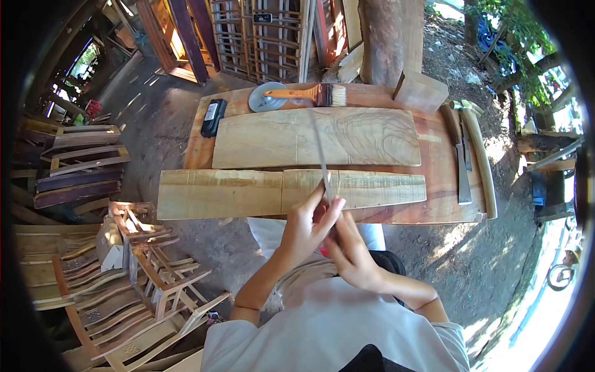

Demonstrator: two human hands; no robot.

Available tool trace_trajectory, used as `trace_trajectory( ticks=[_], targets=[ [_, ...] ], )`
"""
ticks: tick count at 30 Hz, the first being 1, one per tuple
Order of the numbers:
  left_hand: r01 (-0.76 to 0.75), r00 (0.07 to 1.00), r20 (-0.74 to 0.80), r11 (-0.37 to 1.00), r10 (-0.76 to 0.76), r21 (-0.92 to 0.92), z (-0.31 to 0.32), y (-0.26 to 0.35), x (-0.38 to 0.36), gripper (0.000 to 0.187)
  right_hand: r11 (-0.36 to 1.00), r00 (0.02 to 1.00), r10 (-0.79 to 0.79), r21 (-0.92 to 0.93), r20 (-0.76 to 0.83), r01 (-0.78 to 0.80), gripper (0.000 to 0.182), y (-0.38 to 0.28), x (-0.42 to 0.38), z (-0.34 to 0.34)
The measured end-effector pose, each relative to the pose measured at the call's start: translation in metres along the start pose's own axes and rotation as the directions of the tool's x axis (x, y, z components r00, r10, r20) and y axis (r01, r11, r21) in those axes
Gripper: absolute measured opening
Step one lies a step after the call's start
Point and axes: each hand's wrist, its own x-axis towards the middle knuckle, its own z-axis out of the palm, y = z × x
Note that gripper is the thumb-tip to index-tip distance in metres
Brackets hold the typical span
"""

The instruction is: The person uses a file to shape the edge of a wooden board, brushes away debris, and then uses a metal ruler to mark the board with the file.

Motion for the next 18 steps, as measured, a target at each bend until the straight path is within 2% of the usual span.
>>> trace_trajectory(
  ticks=[1,3,4,5,7,9,11,12,13,14,15,17,18],
  targets=[
    [-0.002,1.0,0.009,1.0,0.002,0.0,-0.002,0.0,-0.002,0.046,1.0,1.0,0.002,0.001,-0.009,-0.002,0.07,-0.005,0.002,-0.005],
    [0.131,0.991,0.04,0.989,-0.128,-0.072,-0.012,-0.001,-0.005,0.042,0.991,0.968,0.111,-0.095,0.225,-0.091,0.062,-0.014,0.007,-0.027],
    [0.168,0.986,0.028,0.983,-0.166,-0.075,-0.018,0.0,-0.005,0.035,0.995,0.963,0.07,-0.084,0.261,-0.049,0.052,-0.011,0.013,-0.045],
    [0.202,0.979,0.011,0.976,-0.202,-0.077,-0.026,0.0,-0.003,0.03,0.987,0.933,0.142,-0.124,0.331,-0.106,0.045,-0.021,0.023,-0.067],
    [0.171,0.981,-0.088,0.983,-0.176,-0.062,-0.037,-0.004,-0.002,0.023,0.938,0.985,-0.056,-0.33,0.165,0.108,0.048,-0.018,0.037,-0.092],
    [0.153,0.981,-0.116,0.987,-0.158,-0.05,-0.051,-0.013,0.003,0.02,0.718,0.957,-0.215,-0.632,0.197,0.291,0.058,-0.026,0.071,-0.111],
    [0.133,0.98,-0.145,0.99,-0.138,-0.045,-0.055,-0.022,0.01,0.02,0.469,0.927,-0.239,-0.802,0.289,0.371,0.087,-0.007,0.108,-0.125],
    [0.062,0.985,-0.159,0.996,-0.072,-0.064,-0.056,-0.027,0.015,0.021,0.461,0.925,-0.247,-0.804,0.29,0.375,0.087,0.009,0.125,-0.131],
    [-0.009,0.984,-0.177,0.997,-0.005,-0.081,-0.057,-0.033,0.02,0.022,0.469,0.932,-0.141,-0.806,0.335,0.361,0.105,0.029,0.141,-0.135],
    [0.049,0.978,-0.191,0.98,-0.087,-0.195,-0.056,-0.039,0.023,0.025,0.473,0.925,-0.038,-0.809,0.379,0.351,0.122,0.044,0.153,-0.137],
    [0.035,0.975,-0.208,0.981,-0.075,-0.19,-0.057,-0.043,0.024,0.025,0.463,0.92,-0.054,-0.806,0.388,0.368,0.122,0.054,0.16,-0.137],
    [0.041,0.965,-0.246,0.98,-0.09,-0.197,-0.06,-0.047,0.019,0.025,0.489,0.891,0.228,-0.837,0.393,0.244,0.142,0.061,0.179,-0.137],
    [0.027,0.965,-0.251,0.982,-0.074,-0.186,-0.061,-0.047,0.018,0.026,0.499,0.869,0.284,-0.836,0.406,0.228,0.143,0.059,0.182,-0.137]
  ],
)
